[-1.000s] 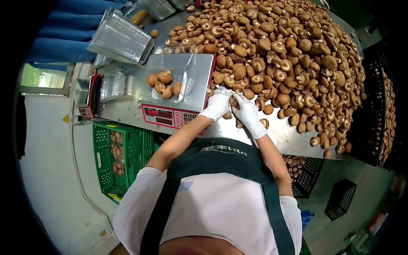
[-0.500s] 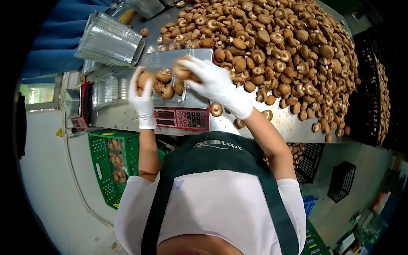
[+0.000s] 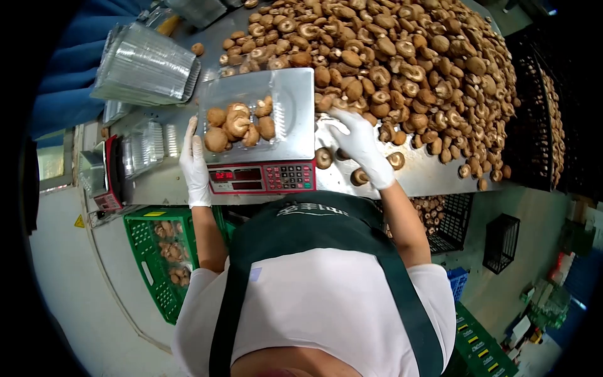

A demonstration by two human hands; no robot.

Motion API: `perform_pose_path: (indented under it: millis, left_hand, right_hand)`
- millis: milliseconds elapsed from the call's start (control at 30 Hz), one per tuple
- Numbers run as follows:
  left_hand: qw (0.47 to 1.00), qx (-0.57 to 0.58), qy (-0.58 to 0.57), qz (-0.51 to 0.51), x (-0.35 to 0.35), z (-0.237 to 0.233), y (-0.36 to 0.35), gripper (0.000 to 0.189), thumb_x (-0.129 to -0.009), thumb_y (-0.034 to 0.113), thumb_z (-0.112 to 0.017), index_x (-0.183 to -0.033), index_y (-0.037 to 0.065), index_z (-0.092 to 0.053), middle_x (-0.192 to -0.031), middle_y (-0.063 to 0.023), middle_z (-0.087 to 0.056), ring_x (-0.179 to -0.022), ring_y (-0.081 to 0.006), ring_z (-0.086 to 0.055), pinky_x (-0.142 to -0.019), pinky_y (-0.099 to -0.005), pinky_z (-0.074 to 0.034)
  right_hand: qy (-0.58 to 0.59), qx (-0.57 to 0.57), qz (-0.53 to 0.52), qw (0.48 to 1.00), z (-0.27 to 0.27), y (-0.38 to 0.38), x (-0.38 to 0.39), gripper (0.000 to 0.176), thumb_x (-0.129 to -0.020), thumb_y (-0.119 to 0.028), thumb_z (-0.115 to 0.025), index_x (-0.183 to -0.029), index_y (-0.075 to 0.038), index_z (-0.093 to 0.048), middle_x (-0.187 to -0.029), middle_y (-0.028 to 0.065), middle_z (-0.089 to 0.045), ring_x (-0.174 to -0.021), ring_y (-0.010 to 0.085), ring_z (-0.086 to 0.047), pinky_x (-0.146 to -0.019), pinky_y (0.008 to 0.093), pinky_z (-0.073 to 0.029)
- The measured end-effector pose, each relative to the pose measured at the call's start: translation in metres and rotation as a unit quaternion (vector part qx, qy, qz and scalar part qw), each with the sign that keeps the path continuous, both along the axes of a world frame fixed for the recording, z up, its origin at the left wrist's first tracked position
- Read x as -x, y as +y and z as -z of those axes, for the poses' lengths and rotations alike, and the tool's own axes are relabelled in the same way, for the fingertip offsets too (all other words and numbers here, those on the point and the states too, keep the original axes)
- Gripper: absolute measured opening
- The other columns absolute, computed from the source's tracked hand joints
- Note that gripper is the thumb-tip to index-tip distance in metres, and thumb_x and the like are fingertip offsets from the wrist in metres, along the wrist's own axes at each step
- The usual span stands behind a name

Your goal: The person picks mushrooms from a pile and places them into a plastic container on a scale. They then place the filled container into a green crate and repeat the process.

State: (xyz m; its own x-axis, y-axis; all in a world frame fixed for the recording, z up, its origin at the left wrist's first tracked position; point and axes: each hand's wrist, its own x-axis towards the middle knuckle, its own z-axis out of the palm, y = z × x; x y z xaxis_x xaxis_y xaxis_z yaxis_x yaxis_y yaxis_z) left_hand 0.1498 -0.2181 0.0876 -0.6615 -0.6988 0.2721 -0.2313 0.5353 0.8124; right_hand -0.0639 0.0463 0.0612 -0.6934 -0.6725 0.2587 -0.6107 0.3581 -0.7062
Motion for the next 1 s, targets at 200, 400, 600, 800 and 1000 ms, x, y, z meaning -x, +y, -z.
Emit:
perform_pose_path:
  millis: [200, 400, 600, 800, 1000]
  left_hand:
    - [0.992, -0.052, 0.062, -0.095, -0.012, -0.002, -0.037, 0.034, -0.095, 0.021, -0.049, -0.117, -0.004, -0.058, -0.121, -0.0151, -0.058, -0.113, -0.0221, -0.053, -0.097, -0.0313, -0.039]
    - [0.994, -0.063, 0.05, -0.075, -0.012, -0.007, -0.051, 0.033, -0.093, 0.026, -0.055, -0.111, -0.001, -0.062, -0.114, -0.0124, -0.062, -0.109, -0.0204, -0.056, -0.096, -0.0303, -0.04]
    - [0.996, -0.057, 0.035, -0.052, -0.008, -0.009, -0.054, 0.028, -0.091, 0.02, -0.059, -0.11, 0.0, -0.063, -0.113, -0.0117, -0.062, -0.108, -0.0192, -0.056, -0.093, -0.0288, -0.043]
    - [0.999, -0.039, -0.01, -0.017, 0.004, -0.003, -0.051, 0.027, -0.088, 0.015, -0.062, -0.111, 0.0, -0.062, -0.118, -0.0112, -0.059, -0.109, -0.0188, -0.055, -0.094, -0.0296, -0.042]
    - [0.997, 0.05, -0.055, 0.031, 0.033, 0.001, -0.02, 0.041, -0.082, 0.018, -0.067, -0.121, 0.006, -0.058, -0.134, -0.0142, -0.047, -0.125, -0.0266, -0.044, -0.103, -0.0352, -0.035]
  right_hand:
    - [-0.005, -0.318, -0.019, 0.948, 0.057, 0.034, -0.029, 0.041, -0.073, -0.019, -0.067, -0.112, -0.009, -0.061, -0.12, 0.0111, -0.058, -0.106, 0.0306, -0.053, -0.087, 0.0387, -0.048]
    - [0.0, -0.152, 0.072, 0.986, 0.066, 0.054, -0.024, 0.029, -0.074, -0.013, -0.065, -0.102, -0.005, -0.065, -0.104, 0.0145, -0.065, -0.095, 0.0319, -0.06, -0.086, 0.0375, -0.048]
    - [-0.032, -0.168, 0.269, 0.948, 0.021, 0.172, 0.002, 0.034, -0.072, -0.007, -0.067, -0.105, -0.005, -0.065, -0.095, 0.0151, -0.067, -0.088, 0.0253, -0.066, -0.078, 0.0341, -0.052]
    - [0.028, -0.32, 0.373, 0.87, 0.031, 0.295, 0.009, 0.03, -0.069, -0.013, -0.069, -0.098, -0.004, -0.066, -0.102, 0.0112, -0.066, -0.089, 0.0275, -0.064, -0.08, 0.0363, -0.05]
    - [-0.034, -0.263, 0.188, 0.946, 0.027, 0.174, -0.043, 0.033, -0.077, -0.03, -0.068, -0.101, -0.008, -0.066, -0.097, 0.0156, -0.067, -0.086, 0.0311, -0.065, -0.075, 0.0387, -0.052]
